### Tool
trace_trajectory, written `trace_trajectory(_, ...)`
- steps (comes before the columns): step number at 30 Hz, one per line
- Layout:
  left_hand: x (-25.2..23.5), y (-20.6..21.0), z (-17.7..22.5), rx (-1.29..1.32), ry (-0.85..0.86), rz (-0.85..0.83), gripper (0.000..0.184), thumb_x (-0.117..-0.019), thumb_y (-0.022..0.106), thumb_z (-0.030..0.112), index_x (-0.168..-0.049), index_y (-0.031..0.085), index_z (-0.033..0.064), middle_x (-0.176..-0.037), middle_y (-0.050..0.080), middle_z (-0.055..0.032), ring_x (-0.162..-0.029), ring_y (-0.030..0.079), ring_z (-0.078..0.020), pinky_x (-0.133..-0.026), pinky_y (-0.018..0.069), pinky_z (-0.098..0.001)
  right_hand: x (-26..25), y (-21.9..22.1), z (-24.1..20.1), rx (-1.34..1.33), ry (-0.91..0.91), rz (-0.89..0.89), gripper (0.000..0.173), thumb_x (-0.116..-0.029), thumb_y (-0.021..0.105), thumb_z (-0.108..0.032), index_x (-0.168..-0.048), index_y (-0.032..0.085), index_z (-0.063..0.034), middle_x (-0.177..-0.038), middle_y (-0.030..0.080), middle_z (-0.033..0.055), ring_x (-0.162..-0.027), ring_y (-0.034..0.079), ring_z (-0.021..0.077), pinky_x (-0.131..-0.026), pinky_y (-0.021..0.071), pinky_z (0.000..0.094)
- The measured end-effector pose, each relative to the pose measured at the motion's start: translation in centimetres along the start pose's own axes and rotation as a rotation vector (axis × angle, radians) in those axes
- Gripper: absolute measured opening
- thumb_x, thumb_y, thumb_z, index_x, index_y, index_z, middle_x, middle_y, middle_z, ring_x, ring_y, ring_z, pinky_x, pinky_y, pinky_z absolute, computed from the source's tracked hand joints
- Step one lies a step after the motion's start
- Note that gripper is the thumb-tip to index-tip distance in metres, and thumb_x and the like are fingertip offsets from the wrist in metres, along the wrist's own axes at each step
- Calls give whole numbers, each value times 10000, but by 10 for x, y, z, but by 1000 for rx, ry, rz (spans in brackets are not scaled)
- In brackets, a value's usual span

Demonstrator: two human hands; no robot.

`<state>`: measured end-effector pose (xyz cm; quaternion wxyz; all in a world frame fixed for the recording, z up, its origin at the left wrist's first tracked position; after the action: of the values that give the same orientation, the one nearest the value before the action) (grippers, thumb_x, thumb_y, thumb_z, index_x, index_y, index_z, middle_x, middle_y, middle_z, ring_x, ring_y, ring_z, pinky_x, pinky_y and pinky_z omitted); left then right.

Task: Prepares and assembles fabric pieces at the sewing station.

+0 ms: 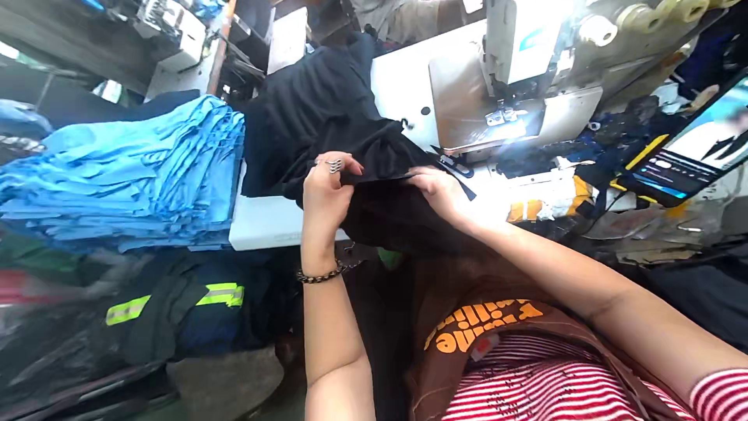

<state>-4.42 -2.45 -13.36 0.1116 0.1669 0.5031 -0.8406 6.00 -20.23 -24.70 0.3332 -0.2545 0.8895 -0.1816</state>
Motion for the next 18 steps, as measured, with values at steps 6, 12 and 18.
trace_trajectory(6,12,7,-7,876,-193,312,288,-949,654,-11,-1095,542,209,-910,680,99,-827,664,-5,-742,578,-200,-21,-48,-26,-972,387,52,239,-1024,511,-12,-1207,661,-37,-1035,704,39,-922,661,83,-851,562,277)
trace_trajectory(12,-2,61,1,330,-227,417,333,-1045,585,193,-1329,541,25,-1177,635,-80,-961,651,-128,-877,566,-333,6,-83,-18,-397,263,7,194,-1012,557,-43,-1127,710,-16,-1121,705,108,-952,678,158,-869,578,361)
trace_trajectory(18,6,141,-3,-129,-362,143,352,-1089,479,208,-1236,679,-42,-1147,710,-285,-1065,689,-489,-895,503,-687,66,-118,33,-386,355,-243,243,-969,596,19,-1195,666,75,-1184,677,200,-1062,663,197,-963,531,336)
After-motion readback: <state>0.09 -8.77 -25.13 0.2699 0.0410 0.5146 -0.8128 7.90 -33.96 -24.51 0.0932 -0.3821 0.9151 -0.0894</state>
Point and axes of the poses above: each hand's wrist, its own x-axis away from the middle knuckle, its own y-axis out of the palm, z = x × y, the point moved 4 cm from there along -x, towards the middle knuckle
